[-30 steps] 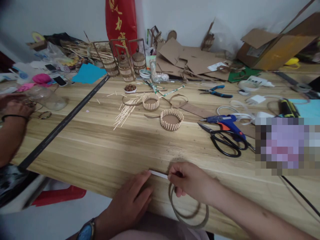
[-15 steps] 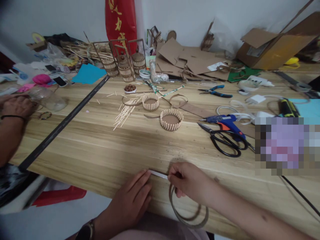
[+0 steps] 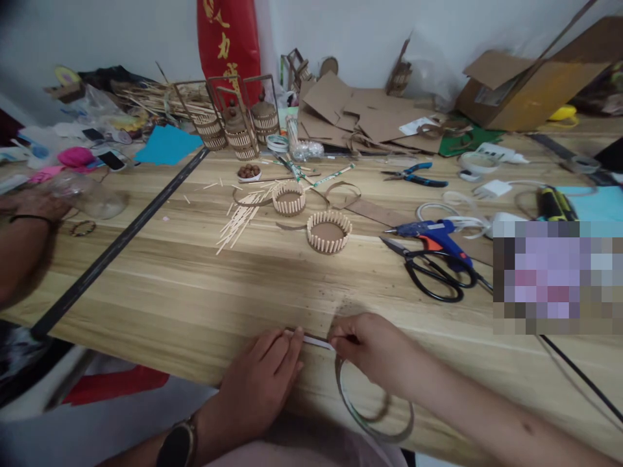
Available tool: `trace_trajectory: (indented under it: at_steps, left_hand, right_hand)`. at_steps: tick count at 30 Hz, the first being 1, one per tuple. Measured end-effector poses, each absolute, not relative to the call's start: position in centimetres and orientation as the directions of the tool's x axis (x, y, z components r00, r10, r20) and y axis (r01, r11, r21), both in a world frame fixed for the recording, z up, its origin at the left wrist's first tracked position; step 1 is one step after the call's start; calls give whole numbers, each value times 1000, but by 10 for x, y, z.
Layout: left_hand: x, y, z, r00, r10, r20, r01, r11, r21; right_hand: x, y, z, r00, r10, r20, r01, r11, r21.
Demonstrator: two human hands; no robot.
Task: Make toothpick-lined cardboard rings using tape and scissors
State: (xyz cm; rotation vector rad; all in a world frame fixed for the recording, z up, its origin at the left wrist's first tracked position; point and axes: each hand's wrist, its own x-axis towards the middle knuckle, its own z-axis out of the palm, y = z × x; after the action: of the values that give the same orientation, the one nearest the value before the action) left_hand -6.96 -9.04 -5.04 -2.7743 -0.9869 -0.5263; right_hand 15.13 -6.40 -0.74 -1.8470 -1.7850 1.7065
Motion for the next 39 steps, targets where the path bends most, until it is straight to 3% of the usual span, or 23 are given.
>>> trace_trajectory:
  at_steps: [16, 24, 39]
  left_hand:
    - [-69, -91, -53, 713, 575, 401, 641, -766, -41]
    - [-70, -92, -56, 711, 582, 394, 644, -764, -35]
    - [-71, -91, -43, 739, 589, 328, 634, -772, -40]
  right_hand:
    - [156, -73, -2, -223, 663, -715, 575, -502, -645]
    - [180, -78, 6, -294, 706, -644, 643, -352, -680]
    - [203, -88, -6, -186, 762, -620, 837, -207, -506]
